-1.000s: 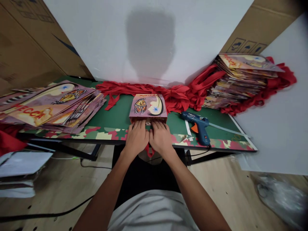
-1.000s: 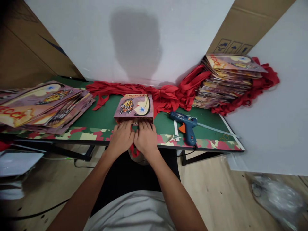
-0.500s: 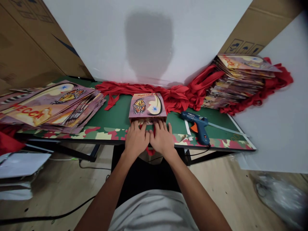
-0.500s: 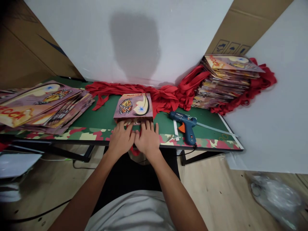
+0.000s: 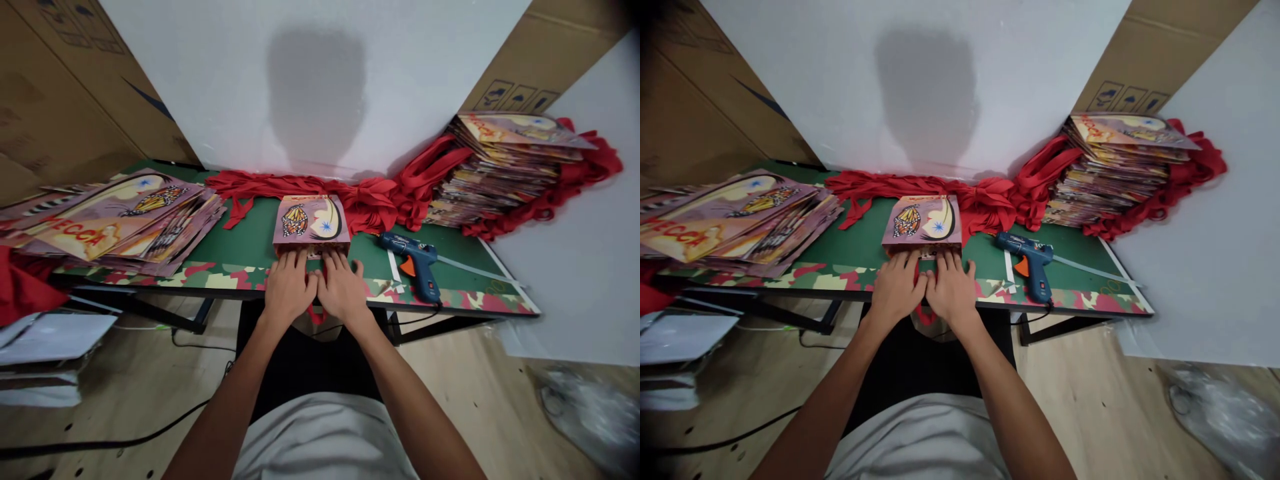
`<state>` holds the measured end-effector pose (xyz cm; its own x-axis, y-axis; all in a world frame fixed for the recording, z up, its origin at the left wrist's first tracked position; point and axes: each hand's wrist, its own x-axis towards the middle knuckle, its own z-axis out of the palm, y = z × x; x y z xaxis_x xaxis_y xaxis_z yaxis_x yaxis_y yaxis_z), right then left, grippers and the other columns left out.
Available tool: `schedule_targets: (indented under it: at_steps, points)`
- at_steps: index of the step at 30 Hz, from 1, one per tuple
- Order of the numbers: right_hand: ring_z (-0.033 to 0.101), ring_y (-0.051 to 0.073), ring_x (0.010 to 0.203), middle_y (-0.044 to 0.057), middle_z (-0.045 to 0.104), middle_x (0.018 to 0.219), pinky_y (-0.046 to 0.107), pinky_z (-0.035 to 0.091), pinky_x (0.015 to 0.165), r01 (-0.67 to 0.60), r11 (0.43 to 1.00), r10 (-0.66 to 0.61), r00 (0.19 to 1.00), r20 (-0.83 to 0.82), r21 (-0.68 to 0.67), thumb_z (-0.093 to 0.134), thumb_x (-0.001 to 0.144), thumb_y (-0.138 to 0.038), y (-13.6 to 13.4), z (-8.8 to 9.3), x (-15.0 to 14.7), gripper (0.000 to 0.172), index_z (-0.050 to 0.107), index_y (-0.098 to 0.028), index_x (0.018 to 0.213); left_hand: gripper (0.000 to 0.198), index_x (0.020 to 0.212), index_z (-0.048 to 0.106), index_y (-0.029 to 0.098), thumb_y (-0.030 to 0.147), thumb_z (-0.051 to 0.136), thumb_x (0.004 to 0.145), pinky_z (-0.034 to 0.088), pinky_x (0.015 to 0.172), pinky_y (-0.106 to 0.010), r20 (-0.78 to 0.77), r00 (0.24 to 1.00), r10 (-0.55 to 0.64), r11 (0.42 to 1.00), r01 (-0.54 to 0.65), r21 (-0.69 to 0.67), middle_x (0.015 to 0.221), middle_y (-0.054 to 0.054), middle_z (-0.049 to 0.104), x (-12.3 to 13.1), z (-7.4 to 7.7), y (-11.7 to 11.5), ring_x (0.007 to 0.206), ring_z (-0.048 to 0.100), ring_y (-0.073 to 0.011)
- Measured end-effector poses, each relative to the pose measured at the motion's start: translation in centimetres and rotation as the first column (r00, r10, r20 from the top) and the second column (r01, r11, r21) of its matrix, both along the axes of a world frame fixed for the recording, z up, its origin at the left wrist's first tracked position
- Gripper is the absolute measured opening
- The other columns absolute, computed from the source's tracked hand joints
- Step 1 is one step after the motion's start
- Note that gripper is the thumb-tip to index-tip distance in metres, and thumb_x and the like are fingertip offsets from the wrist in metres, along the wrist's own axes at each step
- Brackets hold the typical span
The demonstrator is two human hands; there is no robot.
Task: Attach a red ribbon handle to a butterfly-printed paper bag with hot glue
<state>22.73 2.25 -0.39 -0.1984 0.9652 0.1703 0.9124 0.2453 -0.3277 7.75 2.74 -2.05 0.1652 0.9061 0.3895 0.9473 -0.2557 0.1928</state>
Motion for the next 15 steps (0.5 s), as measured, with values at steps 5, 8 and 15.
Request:
schedule_targets:
  at_steps: [5,8,15]
  points:
    - [0.039,0.028,0.164,0.014,0.045,0.176,0.064,0.019,0.134,-0.116,0.993,0.117,0.993,0.02,-0.027,0.037,0.114,-0.026,0.21,0.19,0.08,0.057,0.047,-0.018,0.169,0.055,0.151,0.06,0.01,0.024,0.046,0.1,0.045,0.121,-0.053,0.002,1.0,-0.012,1.0,0.012,0.0,0.157,-0.022,0.064,0.09,-0.31,-0.05,0.147,0.058,-0.0374]
    - [0.043,0.03,0.162,0.015,0.049,0.173,0.066,0.023,0.132,-0.121,0.992,0.121,0.993,0.015,-0.039,0.037,0.113,-0.025,0.35,0.3,0.08,0.056,0.05,-0.017,0.167,0.055,0.151,0.059,0.01,0.024,0.046,0.1,0.045,0.121,-0.053,0.003,1.0,-0.022,1.0,0.022,-0.015,0.158,-0.021,0.063,0.05,-0.32,0.11,0.148,0.058,-0.036]
    - [0.041,0.03,0.163,0.015,0.048,0.173,0.068,0.028,0.13,-0.146,0.988,0.147,0.989,0.013,-0.045,0.036,0.113,-0.023,0.36,0.5,0.07,0.058,0.046,-0.01,0.168,0.063,0.158,0.052,0.0,0.026,0.047,0.101,0.05,0.114,-0.056,-0.003,0.999,-0.038,0.998,0.038,-0.04,0.155,-0.027,0.064,0.04,0.26,0.24,0.143,0.062,-0.0393]
